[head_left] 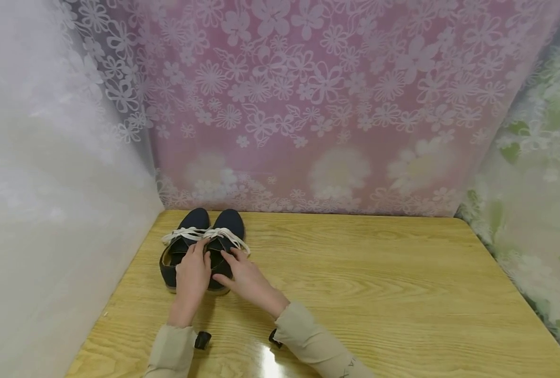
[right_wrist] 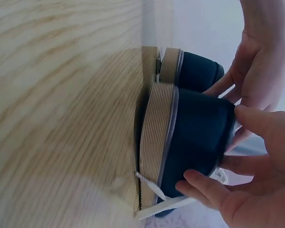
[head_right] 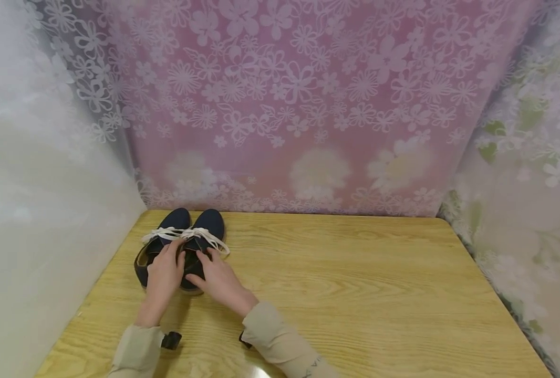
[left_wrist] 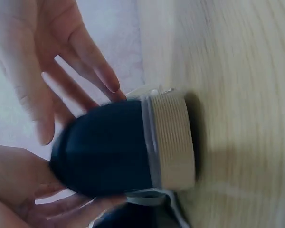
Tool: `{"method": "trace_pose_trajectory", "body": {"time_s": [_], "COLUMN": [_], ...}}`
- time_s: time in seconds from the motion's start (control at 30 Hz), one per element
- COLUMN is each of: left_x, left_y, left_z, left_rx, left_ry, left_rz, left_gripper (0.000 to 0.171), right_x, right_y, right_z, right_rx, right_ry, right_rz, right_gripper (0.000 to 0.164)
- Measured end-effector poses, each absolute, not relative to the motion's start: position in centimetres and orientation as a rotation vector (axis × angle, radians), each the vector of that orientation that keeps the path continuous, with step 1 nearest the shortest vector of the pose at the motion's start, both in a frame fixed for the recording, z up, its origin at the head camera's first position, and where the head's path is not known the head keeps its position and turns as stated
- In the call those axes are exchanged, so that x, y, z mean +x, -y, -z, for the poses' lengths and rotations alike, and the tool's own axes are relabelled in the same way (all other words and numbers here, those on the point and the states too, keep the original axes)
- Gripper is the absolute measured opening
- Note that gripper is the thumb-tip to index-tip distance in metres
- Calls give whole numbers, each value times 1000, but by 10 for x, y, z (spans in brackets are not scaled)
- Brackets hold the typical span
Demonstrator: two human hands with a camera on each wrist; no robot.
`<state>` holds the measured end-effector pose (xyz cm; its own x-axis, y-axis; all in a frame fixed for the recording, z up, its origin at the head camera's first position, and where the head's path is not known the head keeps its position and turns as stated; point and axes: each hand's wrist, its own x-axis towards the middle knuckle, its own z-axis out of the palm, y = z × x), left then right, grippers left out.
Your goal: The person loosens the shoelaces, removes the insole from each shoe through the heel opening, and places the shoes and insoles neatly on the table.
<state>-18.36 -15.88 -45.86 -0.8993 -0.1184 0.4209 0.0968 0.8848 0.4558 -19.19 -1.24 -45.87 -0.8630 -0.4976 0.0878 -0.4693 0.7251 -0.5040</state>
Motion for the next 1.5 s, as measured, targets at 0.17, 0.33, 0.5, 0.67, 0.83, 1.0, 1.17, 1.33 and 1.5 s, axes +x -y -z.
{"method": "trace_pose_trajectory", "body": {"time_s": [0.17, 0.33, 0.5, 0.67, 0.83, 1.0, 1.17, 1.33, 1.5], "left_x": [-182, -183, -183, -180, -177, -174, -175, -172, -168], "left_y": [154, 149, 145, 139, 133, 125, 121, 117, 113], "left_z": [460, 459, 460, 463, 466, 467, 472, 476, 475], "left_rx": [-1, 28, 52, 29, -11, -61, -86, -132, -180], "left_ry": [2607, 2628, 2679, 2624, 2564, 2541, 2551, 2561, 2570], "left_rz": [742, 750, 803, 837, 809, 774, 824, 831, 816], "left_gripper": [33, 35, 41, 39, 33, 32, 32, 33, 32], "right_x": [-193, -194, -193, -192, -191, -190, -192, -193, -195], "right_y": [6, 1, -4, -11, -21, -35, -46, -61, -78], "right_z": [459, 459, 460, 461, 460, 456, 456, 456, 453], "right_rx": [-758, -768, -733, -728, -744, -732, -746, -785, -854], "right_ry": [-2905, -2902, -2910, -2954, -2986, -2946, -2914, -2879, -2811], "right_rz": [785, 778, 791, 807, 829, 866, 873, 848, 851], "right_gripper": [65, 67, 71, 71, 69, 66, 65, 64, 62]}}
